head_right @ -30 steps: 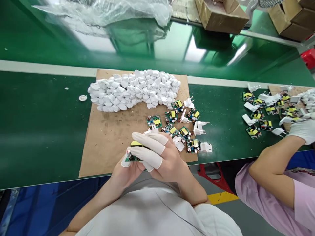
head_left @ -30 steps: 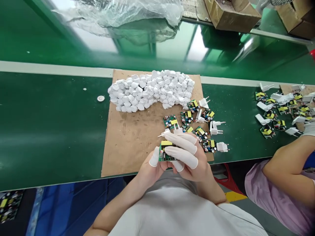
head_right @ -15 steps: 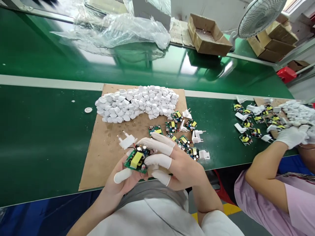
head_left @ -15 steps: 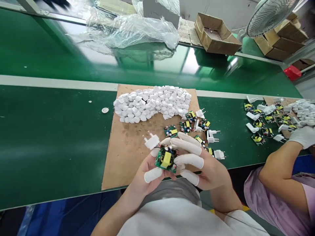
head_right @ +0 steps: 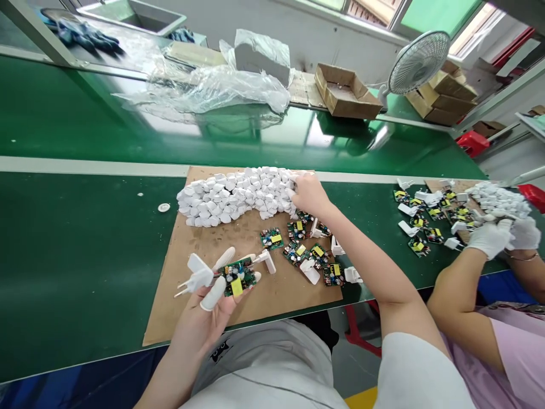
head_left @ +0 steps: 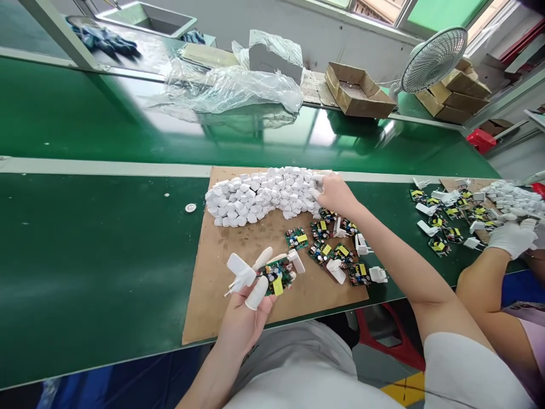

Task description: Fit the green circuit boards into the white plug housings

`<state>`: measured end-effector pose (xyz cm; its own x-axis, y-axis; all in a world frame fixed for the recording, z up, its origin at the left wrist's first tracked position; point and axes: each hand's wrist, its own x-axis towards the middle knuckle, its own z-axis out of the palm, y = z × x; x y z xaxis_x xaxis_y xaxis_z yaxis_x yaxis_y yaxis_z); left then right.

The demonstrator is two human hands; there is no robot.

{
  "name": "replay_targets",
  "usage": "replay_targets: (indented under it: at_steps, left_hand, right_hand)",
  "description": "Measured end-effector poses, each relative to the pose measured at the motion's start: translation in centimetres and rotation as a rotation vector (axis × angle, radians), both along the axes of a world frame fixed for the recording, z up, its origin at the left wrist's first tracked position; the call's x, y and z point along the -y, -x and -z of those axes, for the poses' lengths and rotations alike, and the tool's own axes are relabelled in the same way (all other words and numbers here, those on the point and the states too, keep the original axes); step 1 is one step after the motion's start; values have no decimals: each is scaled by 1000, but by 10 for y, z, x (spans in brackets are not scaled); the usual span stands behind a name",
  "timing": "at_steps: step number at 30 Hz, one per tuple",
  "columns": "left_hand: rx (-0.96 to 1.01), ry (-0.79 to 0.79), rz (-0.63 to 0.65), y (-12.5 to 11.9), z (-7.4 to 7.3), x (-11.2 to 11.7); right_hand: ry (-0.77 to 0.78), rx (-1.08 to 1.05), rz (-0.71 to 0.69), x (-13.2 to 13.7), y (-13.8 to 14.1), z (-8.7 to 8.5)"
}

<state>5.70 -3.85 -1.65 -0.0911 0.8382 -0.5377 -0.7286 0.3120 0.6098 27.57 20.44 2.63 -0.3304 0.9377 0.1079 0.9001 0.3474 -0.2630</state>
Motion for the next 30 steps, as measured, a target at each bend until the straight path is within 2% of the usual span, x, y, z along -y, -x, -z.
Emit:
replay_targets:
  at_steps: [4, 8, 12, 20, 23, 26, 28, 30]
  left_hand:
    - [-35, 49, -25, -2, -7, -8]
    - [-31, 42, -21, -7, -11, -14]
    - [-90, 25, 15, -8, -13, -14]
    - [-146, -7, -105, 1, -12, -10]
    - [-90, -32, -147, 3, -11, -6]
    - [-77, -31, -117, 4, -12, -3]
    - [-114, -33, -70, 3, -16, -4]
    - [-134, -51, -35, 1, -21, -7]
  right_hand:
    - [-36, 28, 14, 2, 4, 11]
    - [-55, 52, 41, 7, 7, 14]
    - [-68, 73, 22, 12, 11, 11]
    - [-71, 88, -45, 19, 10, 1]
    - [-122, 23, -32, 26, 4, 7]
    - [-159, -57, 21, 31, -4, 11]
    - [-141, -123, 48, 33, -9, 7]
    - [-111, -256, 25, 39, -10, -5]
